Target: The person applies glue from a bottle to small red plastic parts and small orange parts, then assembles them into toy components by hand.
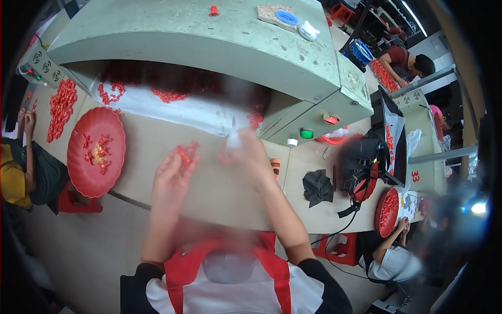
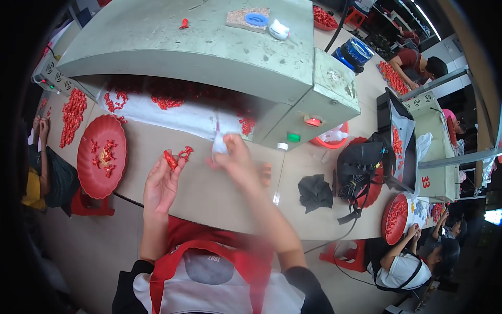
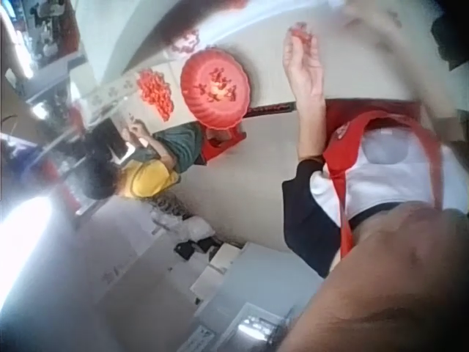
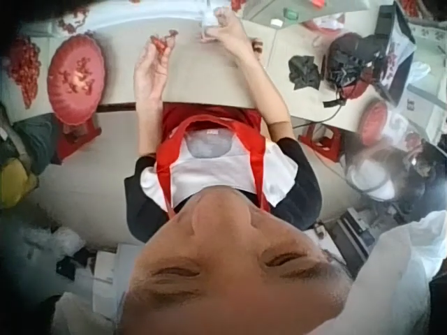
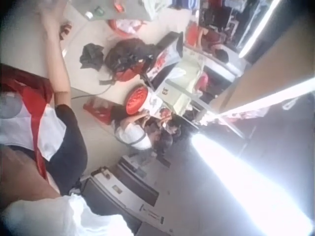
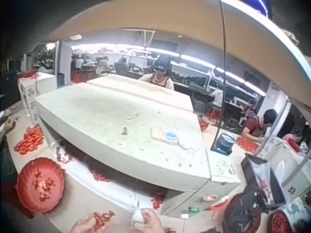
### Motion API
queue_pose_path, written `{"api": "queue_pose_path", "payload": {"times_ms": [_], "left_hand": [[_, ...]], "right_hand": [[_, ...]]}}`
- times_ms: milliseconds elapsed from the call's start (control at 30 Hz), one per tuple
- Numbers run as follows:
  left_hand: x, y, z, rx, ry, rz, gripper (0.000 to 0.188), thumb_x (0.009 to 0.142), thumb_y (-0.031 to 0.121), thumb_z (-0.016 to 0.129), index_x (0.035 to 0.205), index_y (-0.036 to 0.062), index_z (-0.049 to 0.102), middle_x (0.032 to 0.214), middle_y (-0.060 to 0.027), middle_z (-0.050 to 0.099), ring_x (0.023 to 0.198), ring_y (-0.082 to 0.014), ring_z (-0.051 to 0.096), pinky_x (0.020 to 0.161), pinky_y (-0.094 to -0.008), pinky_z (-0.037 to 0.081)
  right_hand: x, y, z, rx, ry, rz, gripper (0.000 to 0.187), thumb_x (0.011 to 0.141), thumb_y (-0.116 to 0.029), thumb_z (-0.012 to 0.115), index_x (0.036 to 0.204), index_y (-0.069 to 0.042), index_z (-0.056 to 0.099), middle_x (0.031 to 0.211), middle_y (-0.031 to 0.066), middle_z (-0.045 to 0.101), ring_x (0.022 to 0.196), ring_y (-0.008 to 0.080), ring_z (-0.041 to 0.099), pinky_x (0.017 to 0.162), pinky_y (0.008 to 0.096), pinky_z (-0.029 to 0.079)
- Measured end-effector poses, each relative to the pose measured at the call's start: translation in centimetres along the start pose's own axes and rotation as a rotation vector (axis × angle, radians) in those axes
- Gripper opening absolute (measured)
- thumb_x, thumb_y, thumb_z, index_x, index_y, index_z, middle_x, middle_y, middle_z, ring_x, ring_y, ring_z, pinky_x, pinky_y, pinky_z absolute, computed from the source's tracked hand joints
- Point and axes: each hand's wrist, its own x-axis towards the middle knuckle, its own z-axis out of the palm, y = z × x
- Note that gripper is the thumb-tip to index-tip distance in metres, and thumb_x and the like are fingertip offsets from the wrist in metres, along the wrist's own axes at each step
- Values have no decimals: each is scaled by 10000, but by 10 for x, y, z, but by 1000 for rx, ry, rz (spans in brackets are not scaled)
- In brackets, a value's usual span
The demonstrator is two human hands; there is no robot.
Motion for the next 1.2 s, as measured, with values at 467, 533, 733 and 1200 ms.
{"api": "queue_pose_path", "payload": {"times_ms": [467, 533, 733, 1200], "left_hand": [[-9, 12, -14, -20, 19, -41, 243, 900, 89, 501, 1116, -22, 511, 1010, -130, 587, 987, -253, 590, 845, -271, 517], [-8, 6, -9, 6, 35, -16, 242, 896, 83, 509, 1115, -19, 516, 1004, -124, 593, 982, -251, 593, 838, -271, 518], [-10, -27, 15, 329, 13, 154, 267, 876, 39, 518, 1135, -26, 526, 1036, -97, 586, 948, -195, 595, 815, -300, 482], [-26, -55, 44, 420, -94, 40, 260, 869, 44, 537, 1121, -20, 532, 1014, -95, 595, 945, -165, 575, 844, -311, 463]], "right_hand": [[124, -3, 12, -1474, 170, -559, 305, 771, -223, 610, 992, -13, 594, 917, 178, 610, 825, 332, 581, 765, 402, 467], [84, -14, 21, -1123, 119, -351, 248, 785, -186, 615, 962, -15, 592, 803, 123, 634, 658, 236, 595, 624, 330, 487], [-37, -24, 2, -73, -151, 72, 186, 805, -95, 614, 933, 36, 577, 809, 112, 635, 563, 100, 548, 457, 217, 419], [-82, -22, -14, -607, 32, -675, 139, 706, 13, 696, 828, -7, 632, 860, 85, 608, 741, 166, 600, 655, 249, 474]]}}
